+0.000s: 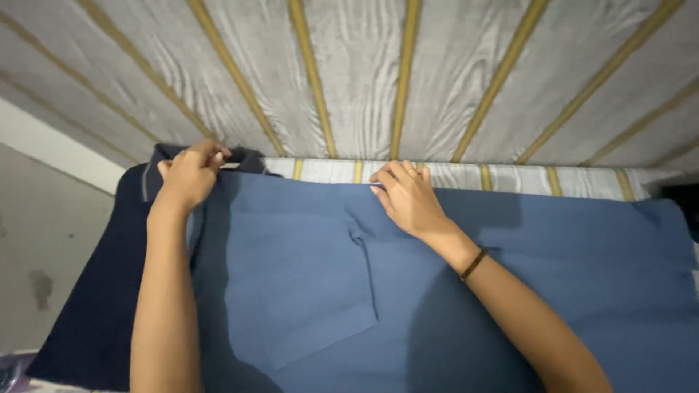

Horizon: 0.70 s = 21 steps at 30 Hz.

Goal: Ironing a blue polo shirt on an ironing board.

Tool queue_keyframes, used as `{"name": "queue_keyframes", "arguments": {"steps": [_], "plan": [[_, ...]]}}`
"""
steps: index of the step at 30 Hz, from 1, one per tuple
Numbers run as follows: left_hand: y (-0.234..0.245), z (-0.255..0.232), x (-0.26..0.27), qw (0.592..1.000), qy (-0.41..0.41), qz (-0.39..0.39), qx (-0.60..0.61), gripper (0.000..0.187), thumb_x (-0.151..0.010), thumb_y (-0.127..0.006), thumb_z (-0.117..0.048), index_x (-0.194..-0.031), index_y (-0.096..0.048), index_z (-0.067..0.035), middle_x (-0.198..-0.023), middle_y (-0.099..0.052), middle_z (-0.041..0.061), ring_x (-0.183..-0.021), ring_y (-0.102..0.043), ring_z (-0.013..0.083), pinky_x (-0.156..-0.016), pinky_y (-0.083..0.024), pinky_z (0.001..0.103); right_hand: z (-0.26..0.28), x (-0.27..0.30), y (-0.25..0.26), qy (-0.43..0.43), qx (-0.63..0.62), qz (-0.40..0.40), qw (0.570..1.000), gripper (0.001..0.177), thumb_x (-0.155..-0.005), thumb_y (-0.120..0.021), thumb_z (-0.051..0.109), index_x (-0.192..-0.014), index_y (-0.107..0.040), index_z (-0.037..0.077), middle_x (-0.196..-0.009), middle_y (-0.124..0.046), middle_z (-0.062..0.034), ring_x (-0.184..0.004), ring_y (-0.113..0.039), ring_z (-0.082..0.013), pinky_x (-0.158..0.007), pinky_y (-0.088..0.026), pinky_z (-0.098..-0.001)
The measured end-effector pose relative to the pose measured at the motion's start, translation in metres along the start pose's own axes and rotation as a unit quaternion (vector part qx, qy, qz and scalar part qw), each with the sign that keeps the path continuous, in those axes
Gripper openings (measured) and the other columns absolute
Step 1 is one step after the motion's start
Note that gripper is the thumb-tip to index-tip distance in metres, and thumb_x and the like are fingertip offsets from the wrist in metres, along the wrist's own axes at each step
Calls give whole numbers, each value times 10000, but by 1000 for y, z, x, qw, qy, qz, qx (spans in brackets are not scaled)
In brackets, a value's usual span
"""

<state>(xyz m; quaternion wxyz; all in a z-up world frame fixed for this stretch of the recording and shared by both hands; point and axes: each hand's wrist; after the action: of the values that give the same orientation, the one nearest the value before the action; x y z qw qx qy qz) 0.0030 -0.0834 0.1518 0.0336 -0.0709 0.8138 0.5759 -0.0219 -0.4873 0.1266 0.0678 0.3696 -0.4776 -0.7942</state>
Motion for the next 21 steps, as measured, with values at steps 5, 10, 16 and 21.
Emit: {"name": "queue_keyframes", "arguments": {"steps": [5,10,16,21], "plan": [[-22,60,7,995,82,25,57,223,-1024,-589,-326,-1163,-734,-228,-1086,-764,90,-1112,-664,291,-1008,-330,586,14,-18,-29,2,-35,-4,999,167,-942,-686,217,-1077,-712,121,-1092,-655,-34,-1050,-595,-252,-854,-382,-461],[-21,57,13,977,95,45,186,242,-947,-702,-324,-1120,-732,-158,-978,-752,35,-960,-676,154,-923,-453,362,10,-25,-53,-4,-27,-11,1000,169,-947,-681,234,-1072,-708,124,-1017,-645,-60,-1008,-592,-280,-851,-393,-471],[-30,65,13,970,10,57,238,225,-875,-756,-200,-926,-651,-8,-759,-602,51,-748,-539,130,-719,-467,325,9,-27,-57,-20,-21,19,999,211,-956,-686,302,-901,-644,102,-895,-642,-51,-904,-566,-291,-814,-376,-456],[-13,41,9,969,56,-4,240,214,-965,-684,-219,-987,-669,-7,-798,-651,119,-775,-586,177,-733,-472,352,14,-26,-53,-10,-5,16,1000,238,-976,-667,315,-915,-633,87,-902,-629,-56,-898,-564,-284,-818,-365,-454]]}}
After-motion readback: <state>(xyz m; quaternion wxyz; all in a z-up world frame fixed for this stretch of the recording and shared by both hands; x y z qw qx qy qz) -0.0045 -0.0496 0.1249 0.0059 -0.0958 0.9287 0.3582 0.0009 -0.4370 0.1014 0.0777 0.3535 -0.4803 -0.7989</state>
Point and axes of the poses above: each hand's wrist, its own x-axis away from the middle knuckle, its own y-axis out of the back of the hand, z = x × y
